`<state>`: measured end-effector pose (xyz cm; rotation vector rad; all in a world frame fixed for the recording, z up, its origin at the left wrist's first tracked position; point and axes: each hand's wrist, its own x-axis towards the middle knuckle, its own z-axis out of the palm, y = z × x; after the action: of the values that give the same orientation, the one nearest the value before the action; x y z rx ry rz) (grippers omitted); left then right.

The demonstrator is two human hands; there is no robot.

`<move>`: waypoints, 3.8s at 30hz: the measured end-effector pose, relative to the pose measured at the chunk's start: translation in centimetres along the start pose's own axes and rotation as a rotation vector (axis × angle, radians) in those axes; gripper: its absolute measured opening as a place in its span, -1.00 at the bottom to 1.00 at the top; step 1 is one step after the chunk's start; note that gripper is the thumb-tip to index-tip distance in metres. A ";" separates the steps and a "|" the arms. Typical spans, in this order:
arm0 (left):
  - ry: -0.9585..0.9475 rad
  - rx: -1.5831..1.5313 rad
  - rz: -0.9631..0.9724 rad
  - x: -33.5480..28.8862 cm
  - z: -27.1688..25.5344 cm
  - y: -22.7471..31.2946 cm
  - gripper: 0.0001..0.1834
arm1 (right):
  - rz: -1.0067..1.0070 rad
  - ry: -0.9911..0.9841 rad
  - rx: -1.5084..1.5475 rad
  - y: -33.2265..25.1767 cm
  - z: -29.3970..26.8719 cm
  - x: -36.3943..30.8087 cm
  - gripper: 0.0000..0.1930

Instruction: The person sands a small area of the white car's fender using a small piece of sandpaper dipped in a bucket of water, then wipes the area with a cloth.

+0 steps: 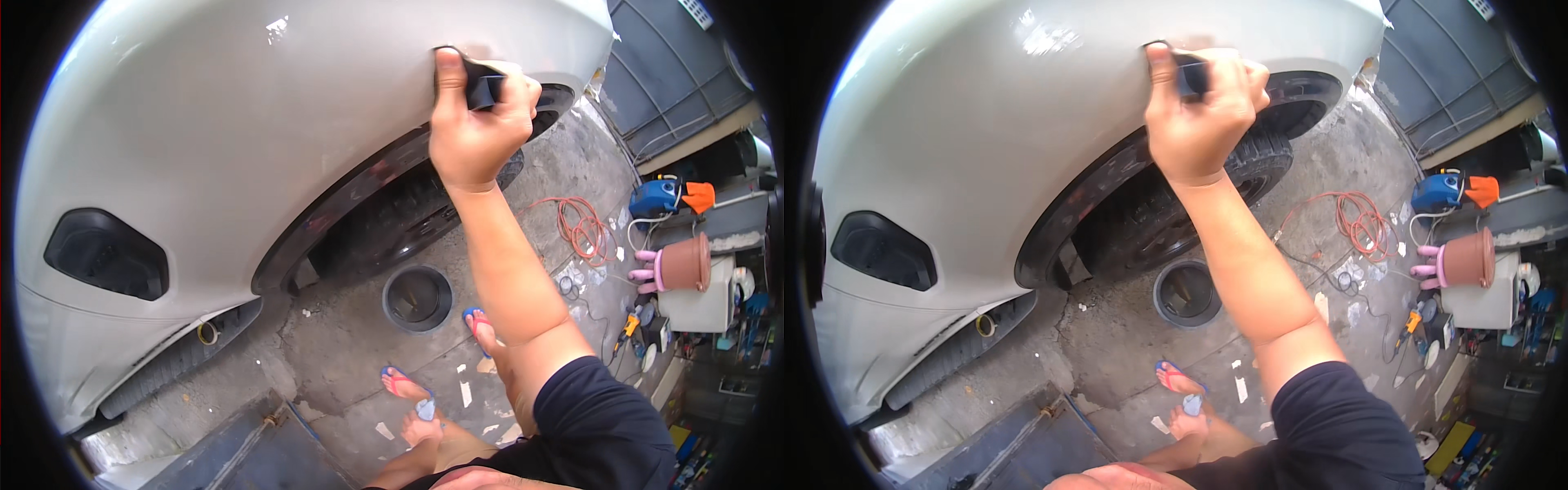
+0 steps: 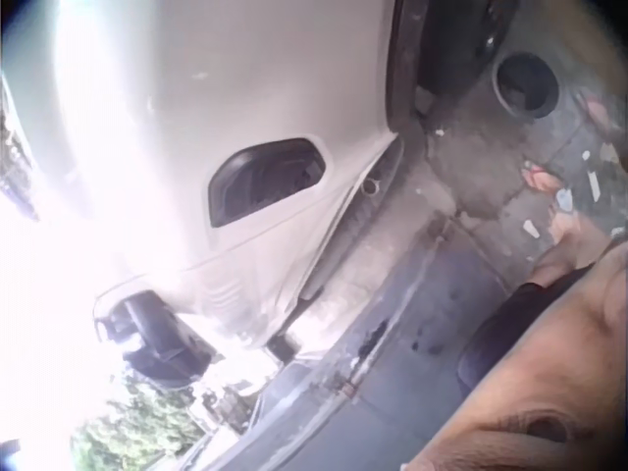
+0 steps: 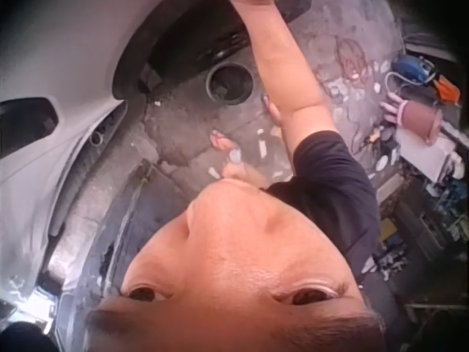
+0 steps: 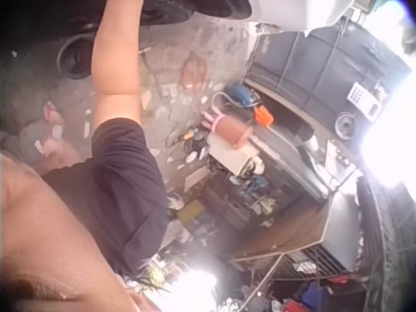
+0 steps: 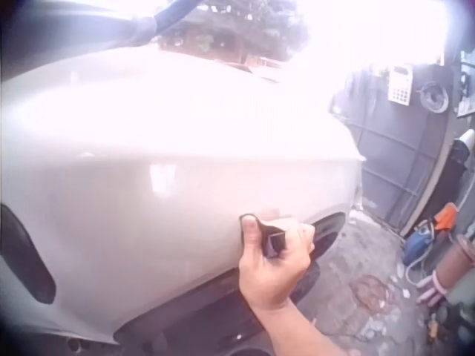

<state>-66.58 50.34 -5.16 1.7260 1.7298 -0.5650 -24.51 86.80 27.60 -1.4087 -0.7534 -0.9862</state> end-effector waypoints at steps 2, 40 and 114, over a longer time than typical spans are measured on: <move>0.010 -0.002 0.009 0.0 0.1 0.5 -0.46 | -0.224 -0.115 0.131 -1.8 0.0 -2.1 -0.85; 0.080 -0.044 0.030 0.4 0.1 0.6 -0.47 | -0.183 -0.063 0.134 -5.3 2.9 0.3 -0.68; 0.122 -0.088 0.095 1.4 -0.6 -0.7 -0.51 | 0.118 -0.004 0.129 -4.9 1.7 -2.1 -0.65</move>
<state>-67.23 51.69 -5.78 1.8014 1.7179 -0.3428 -29.57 89.17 27.96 -1.3278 -0.7157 -0.8287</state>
